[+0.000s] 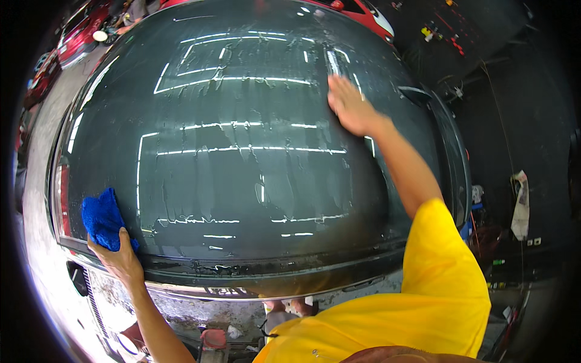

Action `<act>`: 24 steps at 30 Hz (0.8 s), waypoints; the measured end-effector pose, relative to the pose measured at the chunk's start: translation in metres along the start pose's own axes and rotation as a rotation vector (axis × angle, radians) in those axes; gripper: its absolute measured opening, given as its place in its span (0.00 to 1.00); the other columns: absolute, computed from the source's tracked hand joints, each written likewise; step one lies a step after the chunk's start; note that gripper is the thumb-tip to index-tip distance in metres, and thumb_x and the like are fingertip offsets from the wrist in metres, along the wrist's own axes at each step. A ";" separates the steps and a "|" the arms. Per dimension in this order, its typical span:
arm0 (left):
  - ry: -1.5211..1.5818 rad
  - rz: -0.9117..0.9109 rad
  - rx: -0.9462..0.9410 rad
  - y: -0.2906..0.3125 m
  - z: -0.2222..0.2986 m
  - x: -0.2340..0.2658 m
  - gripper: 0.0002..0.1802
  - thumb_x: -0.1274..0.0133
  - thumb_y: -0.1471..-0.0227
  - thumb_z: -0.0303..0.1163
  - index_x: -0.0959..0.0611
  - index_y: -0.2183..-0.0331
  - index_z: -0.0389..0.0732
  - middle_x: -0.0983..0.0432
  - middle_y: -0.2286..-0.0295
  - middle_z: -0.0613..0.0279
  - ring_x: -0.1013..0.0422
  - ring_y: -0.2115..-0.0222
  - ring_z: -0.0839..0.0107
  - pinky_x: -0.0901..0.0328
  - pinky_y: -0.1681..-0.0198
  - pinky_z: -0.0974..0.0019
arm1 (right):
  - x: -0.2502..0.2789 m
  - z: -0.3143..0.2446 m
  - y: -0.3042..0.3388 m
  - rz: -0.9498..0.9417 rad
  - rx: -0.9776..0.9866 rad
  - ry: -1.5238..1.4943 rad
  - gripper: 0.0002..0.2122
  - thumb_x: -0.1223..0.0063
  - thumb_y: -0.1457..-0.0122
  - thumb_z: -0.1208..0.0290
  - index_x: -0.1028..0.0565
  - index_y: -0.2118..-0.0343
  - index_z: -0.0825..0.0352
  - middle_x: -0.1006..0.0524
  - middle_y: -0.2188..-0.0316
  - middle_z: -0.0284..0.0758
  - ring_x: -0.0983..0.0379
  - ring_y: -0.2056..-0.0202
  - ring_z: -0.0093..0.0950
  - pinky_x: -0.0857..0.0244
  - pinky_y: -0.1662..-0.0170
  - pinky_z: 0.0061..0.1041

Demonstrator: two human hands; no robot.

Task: The person scrapes a white residue off a car's windshield using a small green scraper and wipes the surface with a blue cloth. They repeatedly alternate between scraping and wiping to remove the substance from the glass.

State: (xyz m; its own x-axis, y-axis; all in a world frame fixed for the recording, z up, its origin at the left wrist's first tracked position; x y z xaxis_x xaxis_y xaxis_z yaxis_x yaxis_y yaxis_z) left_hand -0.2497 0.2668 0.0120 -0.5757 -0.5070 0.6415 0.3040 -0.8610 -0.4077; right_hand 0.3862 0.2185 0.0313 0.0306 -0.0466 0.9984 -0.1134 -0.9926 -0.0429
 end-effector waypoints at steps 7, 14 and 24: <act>0.047 -0.058 0.080 0.005 -0.011 0.003 0.41 0.38 0.46 0.40 0.36 0.38 0.35 0.31 0.47 0.41 0.31 0.48 0.48 0.38 0.43 0.48 | 0.016 -0.055 0.159 -0.161 -0.002 0.006 0.32 0.72 0.28 0.55 0.52 0.29 0.72 0.56 0.27 0.49 0.64 0.26 0.43 0.69 0.26 0.40; -0.047 0.013 -0.056 -0.003 -0.015 -0.005 0.40 0.40 0.43 0.41 0.38 0.37 0.33 0.31 0.48 0.41 0.32 0.49 0.48 0.38 0.43 0.49 | 0.005 0.118 -0.114 0.023 -0.273 -0.008 0.35 0.81 0.28 0.48 0.51 0.30 0.74 0.53 0.27 0.47 0.63 0.26 0.41 0.67 0.25 0.36; -0.102 0.035 0.060 0.007 -0.029 0.008 0.41 0.40 0.45 0.37 0.39 0.35 0.37 0.32 0.47 0.41 0.33 0.47 0.47 0.39 0.41 0.49 | 0.001 0.006 -0.007 -0.122 0.006 0.001 0.32 0.79 0.27 0.50 0.55 0.28 0.67 0.60 0.26 0.44 0.66 0.26 0.39 0.71 0.25 0.38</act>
State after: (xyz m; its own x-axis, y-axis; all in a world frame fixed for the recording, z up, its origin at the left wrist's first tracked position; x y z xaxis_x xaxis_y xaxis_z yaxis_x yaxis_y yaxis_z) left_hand -0.2736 0.2577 -0.0047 -0.4850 -0.5353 0.6916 0.3686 -0.8423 -0.3934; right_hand 0.3930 0.2252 0.0326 0.0424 0.0751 0.9963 -0.1033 -0.9915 0.0791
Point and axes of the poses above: each hand's wrist, its own y-axis away from the middle knuckle, its own x-axis out of the back of the hand, z = x × y, the point moved 7 cm from there along -y, towards the middle knuckle
